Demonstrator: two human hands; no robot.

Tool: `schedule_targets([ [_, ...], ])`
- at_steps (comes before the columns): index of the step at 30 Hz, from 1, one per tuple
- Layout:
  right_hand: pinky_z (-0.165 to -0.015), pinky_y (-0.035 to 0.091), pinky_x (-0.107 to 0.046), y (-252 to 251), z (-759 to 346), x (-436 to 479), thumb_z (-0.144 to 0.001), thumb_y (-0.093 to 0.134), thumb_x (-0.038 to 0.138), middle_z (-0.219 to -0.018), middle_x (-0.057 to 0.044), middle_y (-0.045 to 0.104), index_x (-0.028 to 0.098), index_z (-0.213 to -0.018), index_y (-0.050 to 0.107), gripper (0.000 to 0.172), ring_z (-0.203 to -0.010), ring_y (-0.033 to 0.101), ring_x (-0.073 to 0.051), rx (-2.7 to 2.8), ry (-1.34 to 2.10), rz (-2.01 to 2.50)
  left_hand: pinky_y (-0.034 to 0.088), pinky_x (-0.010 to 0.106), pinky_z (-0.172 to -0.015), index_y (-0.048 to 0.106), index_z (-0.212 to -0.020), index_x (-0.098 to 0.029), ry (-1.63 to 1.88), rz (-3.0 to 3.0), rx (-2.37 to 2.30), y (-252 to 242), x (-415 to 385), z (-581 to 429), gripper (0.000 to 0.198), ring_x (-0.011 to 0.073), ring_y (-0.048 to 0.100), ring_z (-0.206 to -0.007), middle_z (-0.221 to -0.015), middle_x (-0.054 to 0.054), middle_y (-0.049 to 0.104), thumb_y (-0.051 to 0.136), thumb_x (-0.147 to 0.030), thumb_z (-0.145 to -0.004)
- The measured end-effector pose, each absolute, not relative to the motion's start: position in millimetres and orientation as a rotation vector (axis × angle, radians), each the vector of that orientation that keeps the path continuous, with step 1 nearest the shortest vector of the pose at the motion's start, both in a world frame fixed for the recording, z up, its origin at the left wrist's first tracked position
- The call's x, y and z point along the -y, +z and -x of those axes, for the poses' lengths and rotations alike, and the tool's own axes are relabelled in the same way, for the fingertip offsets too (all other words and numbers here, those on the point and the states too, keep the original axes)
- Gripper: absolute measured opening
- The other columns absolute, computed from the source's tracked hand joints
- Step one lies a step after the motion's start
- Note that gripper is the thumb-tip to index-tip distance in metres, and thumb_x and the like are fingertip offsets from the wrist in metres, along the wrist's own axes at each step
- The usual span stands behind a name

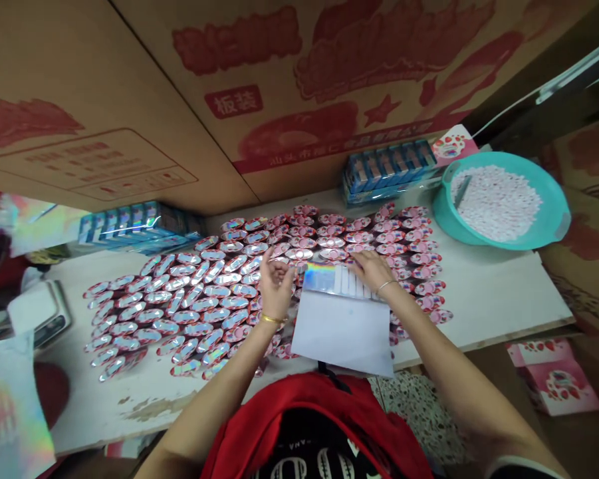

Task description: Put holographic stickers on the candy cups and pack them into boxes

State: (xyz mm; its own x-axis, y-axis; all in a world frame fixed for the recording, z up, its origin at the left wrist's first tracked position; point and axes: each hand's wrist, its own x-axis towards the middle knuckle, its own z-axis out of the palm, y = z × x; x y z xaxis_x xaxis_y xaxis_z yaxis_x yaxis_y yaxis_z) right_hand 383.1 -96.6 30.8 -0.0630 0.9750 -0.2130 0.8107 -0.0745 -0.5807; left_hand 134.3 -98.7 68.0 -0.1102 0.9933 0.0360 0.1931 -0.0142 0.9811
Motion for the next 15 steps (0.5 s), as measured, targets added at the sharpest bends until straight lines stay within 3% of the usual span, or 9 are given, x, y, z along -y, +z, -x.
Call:
schedule_targets([
  [4,-0.089,0.045,-0.036,46,-321,73,-0.09,0.045,0.057,-0.102,-0.008,0.069,0.021,-0.1,0.069,0.045,-0.097,0.061,-0.022,1.471,1.131,1.584,0.047,0.02,-0.061,0.044,-0.127,-0.024,1.408,-0.909,-1.502,78,79,-119,0.062,0.0078,0.052,-0.063,-0.077,-0.003,0.053,0.076,-0.028,-0.074],
  [7,-0.07,0.045,-0.03,49,-270,53,-0.078,0.057,0.064,-0.077,-0.001,0.064,0.021,-0.08,0.066,0.044,-0.074,0.058,-0.017,1.218,1.463,1.413,0.047,0.019,-0.063,0.045,-0.125,-0.022,1.463,-0.835,-1.533,77,67,-112,0.062,0.007,0.053,-0.065,-0.078,-0.003,0.053,0.077,-0.026,-0.071],
  [11,-0.055,0.035,-0.025,39,-241,30,-0.073,0.062,0.058,-0.057,0.005,0.046,0.021,-0.062,0.052,0.04,-0.055,0.042,-0.011,1.032,1.57,1.369,0.046,0.02,-0.062,0.043,-0.128,-0.023,1.476,-0.798,-1.555,62,54,-106,0.067,0.0068,0.054,-0.063,-0.077,-0.004,0.055,0.076,-0.027,-0.07],
  [15,-0.058,0.034,-0.025,28,-245,-2,-0.078,0.057,0.045,-0.057,0.005,0.047,0.021,-0.063,0.054,0.029,-0.057,0.043,-0.012,1.268,1.435,1.491,0.047,0.023,-0.067,0.039,-0.133,-0.023,1.472,-0.819,-1.627,37,36,-102,0.07,0.0089,0.056,-0.065,-0.075,-0.005,0.056,0.073,-0.027,-0.071],
])
